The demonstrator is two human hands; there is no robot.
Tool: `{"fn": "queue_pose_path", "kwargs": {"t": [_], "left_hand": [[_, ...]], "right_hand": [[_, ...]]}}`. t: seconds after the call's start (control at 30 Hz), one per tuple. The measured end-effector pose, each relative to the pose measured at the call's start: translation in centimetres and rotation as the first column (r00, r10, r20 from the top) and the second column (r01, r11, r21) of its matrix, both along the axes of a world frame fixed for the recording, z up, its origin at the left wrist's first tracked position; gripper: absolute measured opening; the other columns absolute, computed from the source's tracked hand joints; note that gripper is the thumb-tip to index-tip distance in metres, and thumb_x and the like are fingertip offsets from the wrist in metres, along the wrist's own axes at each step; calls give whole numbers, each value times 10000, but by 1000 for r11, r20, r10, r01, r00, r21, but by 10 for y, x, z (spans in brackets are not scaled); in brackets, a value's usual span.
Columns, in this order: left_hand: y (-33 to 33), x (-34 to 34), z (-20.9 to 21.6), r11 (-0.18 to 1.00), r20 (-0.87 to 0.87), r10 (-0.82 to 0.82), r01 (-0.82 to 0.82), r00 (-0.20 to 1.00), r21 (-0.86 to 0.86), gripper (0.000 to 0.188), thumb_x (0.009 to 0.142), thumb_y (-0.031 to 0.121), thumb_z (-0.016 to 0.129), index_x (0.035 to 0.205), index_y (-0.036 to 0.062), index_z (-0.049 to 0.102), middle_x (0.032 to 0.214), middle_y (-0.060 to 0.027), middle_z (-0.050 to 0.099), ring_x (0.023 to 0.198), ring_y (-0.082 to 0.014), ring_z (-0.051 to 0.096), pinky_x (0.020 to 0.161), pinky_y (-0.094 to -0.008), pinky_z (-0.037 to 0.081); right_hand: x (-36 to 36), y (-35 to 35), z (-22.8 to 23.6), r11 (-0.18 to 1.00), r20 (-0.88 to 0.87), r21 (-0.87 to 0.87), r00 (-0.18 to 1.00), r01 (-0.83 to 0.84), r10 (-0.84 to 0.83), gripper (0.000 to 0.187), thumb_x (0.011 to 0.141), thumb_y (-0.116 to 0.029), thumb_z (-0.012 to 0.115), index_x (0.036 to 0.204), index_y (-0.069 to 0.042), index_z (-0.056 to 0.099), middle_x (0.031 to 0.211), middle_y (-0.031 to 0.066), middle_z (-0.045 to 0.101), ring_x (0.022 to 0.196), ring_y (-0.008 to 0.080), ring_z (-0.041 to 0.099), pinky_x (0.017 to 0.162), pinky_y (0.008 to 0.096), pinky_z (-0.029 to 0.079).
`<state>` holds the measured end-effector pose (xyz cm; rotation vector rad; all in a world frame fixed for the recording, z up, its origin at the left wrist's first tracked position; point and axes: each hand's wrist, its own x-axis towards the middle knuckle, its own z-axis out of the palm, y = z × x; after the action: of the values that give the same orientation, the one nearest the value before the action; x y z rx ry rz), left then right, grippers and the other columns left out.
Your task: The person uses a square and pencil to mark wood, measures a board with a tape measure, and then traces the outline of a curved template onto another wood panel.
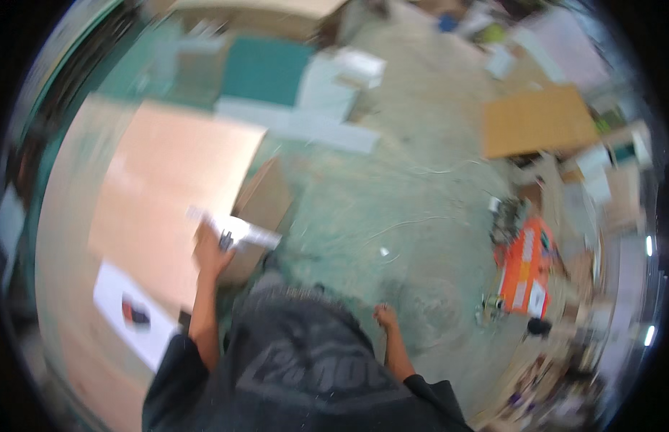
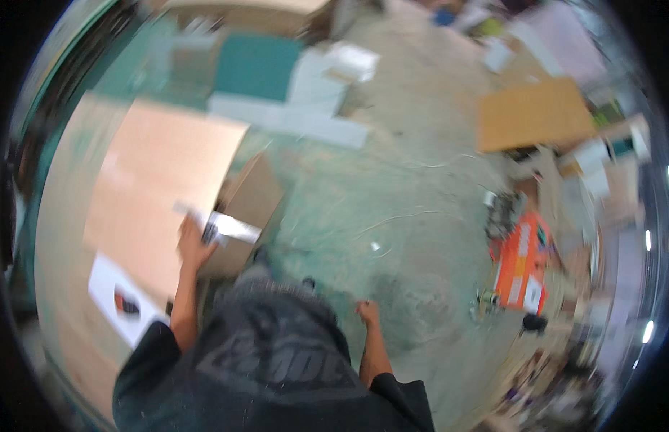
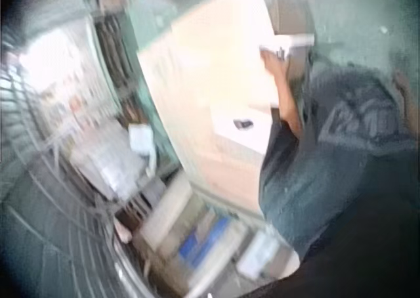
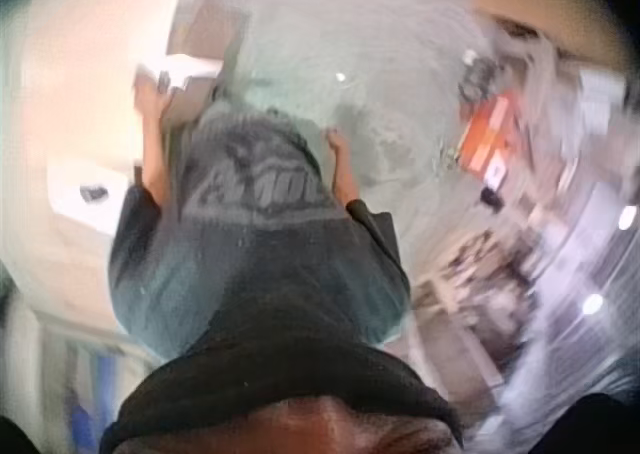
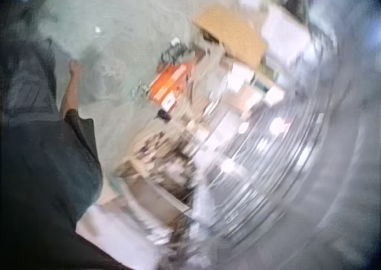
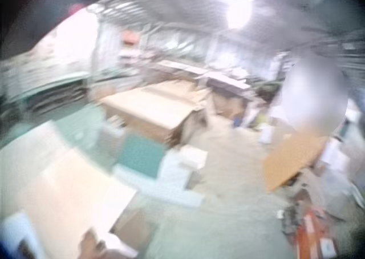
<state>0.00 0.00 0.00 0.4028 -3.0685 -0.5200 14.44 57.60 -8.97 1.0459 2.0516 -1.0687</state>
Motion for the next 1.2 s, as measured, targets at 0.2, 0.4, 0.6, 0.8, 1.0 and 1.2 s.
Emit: {"fn": "queue_pose_path", "kwargs": {"t": [0.2,0.4,0.6,0.8,1.0,1.2], "left_hand": [[17,-2,44,995,84,99,-100,992,14,969,651,335,794,1436,-45,373,1565,-211,292,1431,-359,311,997,-427,508],[15,5,39,990,126,109,-119,986,79,959,666,299,784,1459,-31,357,1570,-220,276,1458,-361,270,1014,-419,504],[14,0,37,987,88,121,-129,989,99,965,672,266,779,1472,-38,334,1574,-222,268,1457,-367,271,1034,-415,488],[12,-4,44,981,127,129,-145,983,125,973,674,238,791,1479,-37,318,1578,-217,260,1456,-362,276,1042,-403,483],[11,-7,51,978,192,138,-164,972,128,1006,681,248,802,1499,-21,283,1594,-196,226,1461,-353,259,1045,-399,486],[15,-11,51,982,224,139,-164,965,98,1009,695,232,806,1508,-14,262,1606,-182,199,1467,-351,242,1026,-393,502]], "right_hand": [[-72,-82,7,973,-194,-89,962,-214,194,283,924,-302,609,937,-29,680,722,51,653,562,123,516,524,297,409],[-183,-186,74,859,-470,47,747,-510,469,333,929,-307,611,881,16,675,736,51,643,707,126,563,662,298,442],[-250,-314,148,624,-631,198,388,-756,671,364,895,-308,680,1084,4,675,939,147,691,890,265,667,795,362,502],[-269,-374,142,372,-609,186,190,-909,770,381,874,-298,705,1164,-56,663,1003,164,681,938,325,660,807,395,508],[-266,-401,122,307,-567,93,203,-947,798,387,892,-270,674,1255,-142,636,930,149,670,864,330,639,773,424,501],[-275,-406,120,217,-537,72,145,-974,831,445,900,-178,657,1339,-140,595,1103,175,694,938,317,681,821,364,524]]}}
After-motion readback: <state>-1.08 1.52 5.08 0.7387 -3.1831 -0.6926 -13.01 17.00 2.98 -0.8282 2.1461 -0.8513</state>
